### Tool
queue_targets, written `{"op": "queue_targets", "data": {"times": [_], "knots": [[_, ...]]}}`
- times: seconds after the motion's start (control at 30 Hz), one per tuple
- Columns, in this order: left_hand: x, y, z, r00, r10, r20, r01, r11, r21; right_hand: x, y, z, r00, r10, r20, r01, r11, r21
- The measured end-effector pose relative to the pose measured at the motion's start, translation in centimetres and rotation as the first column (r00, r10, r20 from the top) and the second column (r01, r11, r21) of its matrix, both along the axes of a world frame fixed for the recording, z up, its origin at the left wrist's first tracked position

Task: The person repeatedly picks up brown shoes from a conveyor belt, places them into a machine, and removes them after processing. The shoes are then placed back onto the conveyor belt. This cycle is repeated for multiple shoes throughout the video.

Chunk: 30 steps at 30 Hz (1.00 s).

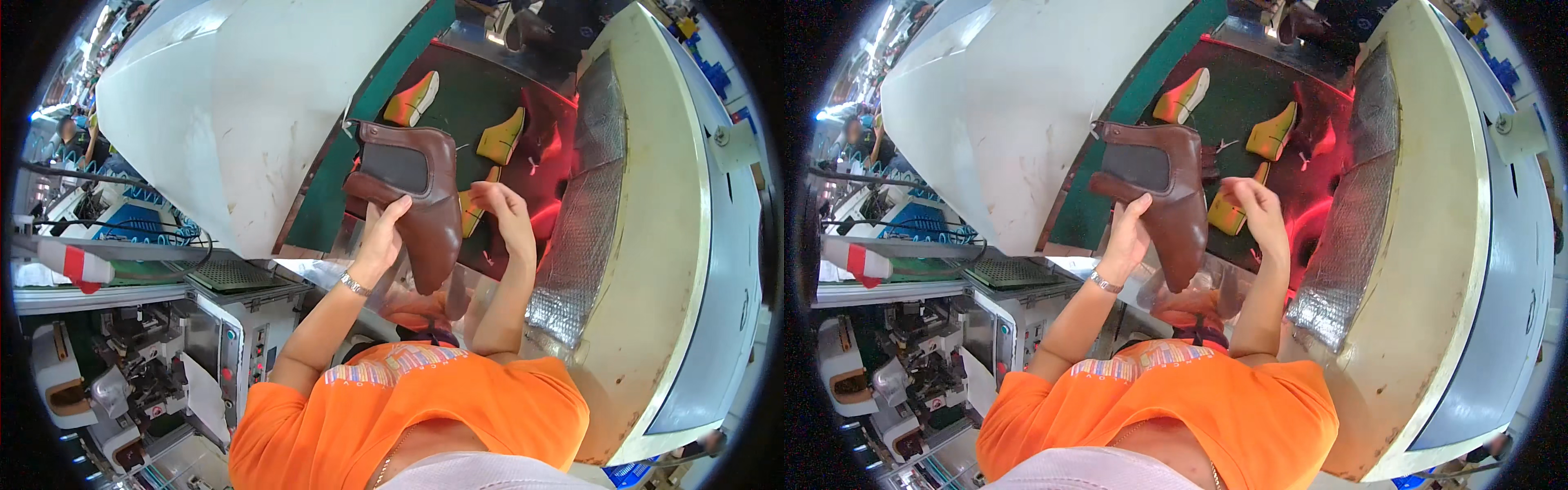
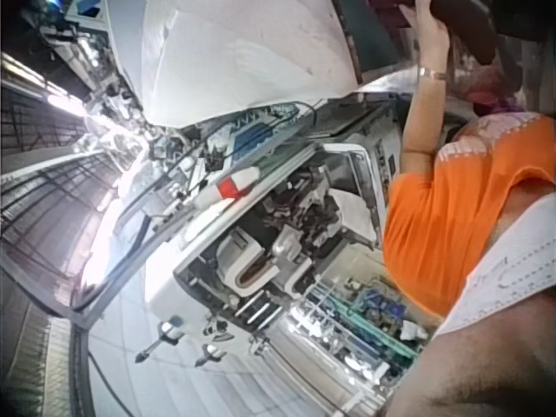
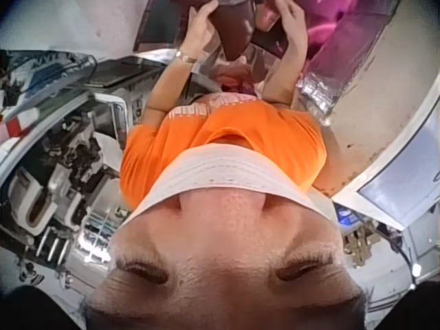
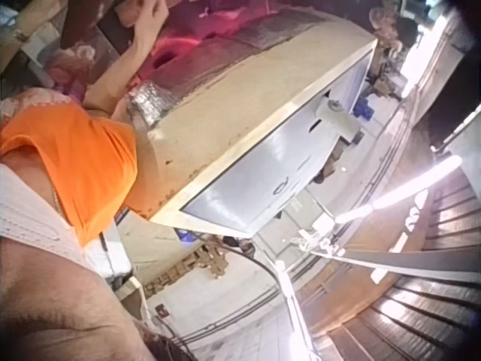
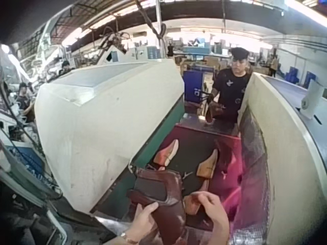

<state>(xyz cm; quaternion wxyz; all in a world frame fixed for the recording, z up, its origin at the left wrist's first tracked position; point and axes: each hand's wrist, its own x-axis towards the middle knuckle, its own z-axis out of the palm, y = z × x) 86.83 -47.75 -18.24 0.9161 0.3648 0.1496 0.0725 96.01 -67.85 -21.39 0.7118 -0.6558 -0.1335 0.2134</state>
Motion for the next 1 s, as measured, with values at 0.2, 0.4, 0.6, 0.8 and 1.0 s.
{"op": "queue_targets", "data": {"times": [0.2,0.4,0.6,0.8,1.0], "knots": [[-1.8,-1.8,0.6,0.99,-0.014,0.139,-0.048,0.902,0.43,-4.4,4.8,0.1,0.967,-0.015,-0.252,0.057,0.985,0.161],[-8.1,-4.2,3.0,0.911,-0.303,0.28,-0.168,0.347,0.923,-6.9,3.7,-1.4,0.861,0.168,-0.479,0.251,0.679,0.69],[-14.6,-1.4,2.0,0.724,-0.689,0.04,0.156,0.22,0.963,-2.0,-0.5,3.7,0.934,0.168,-0.316,0.139,0.644,0.752],[-20.8,3.6,-1.6,0.81,-0.525,-0.262,0.428,0.223,0.876,10.8,0.9,4.5,0.921,-0.371,-0.116,0.373,0.764,0.527],[-26.7,5.9,-3.9,0.871,-0.237,-0.431,0.471,0.148,0.87,18.8,5.8,-8.1,0.648,-0.74,-0.182,0.754,0.657,0.011]]}}
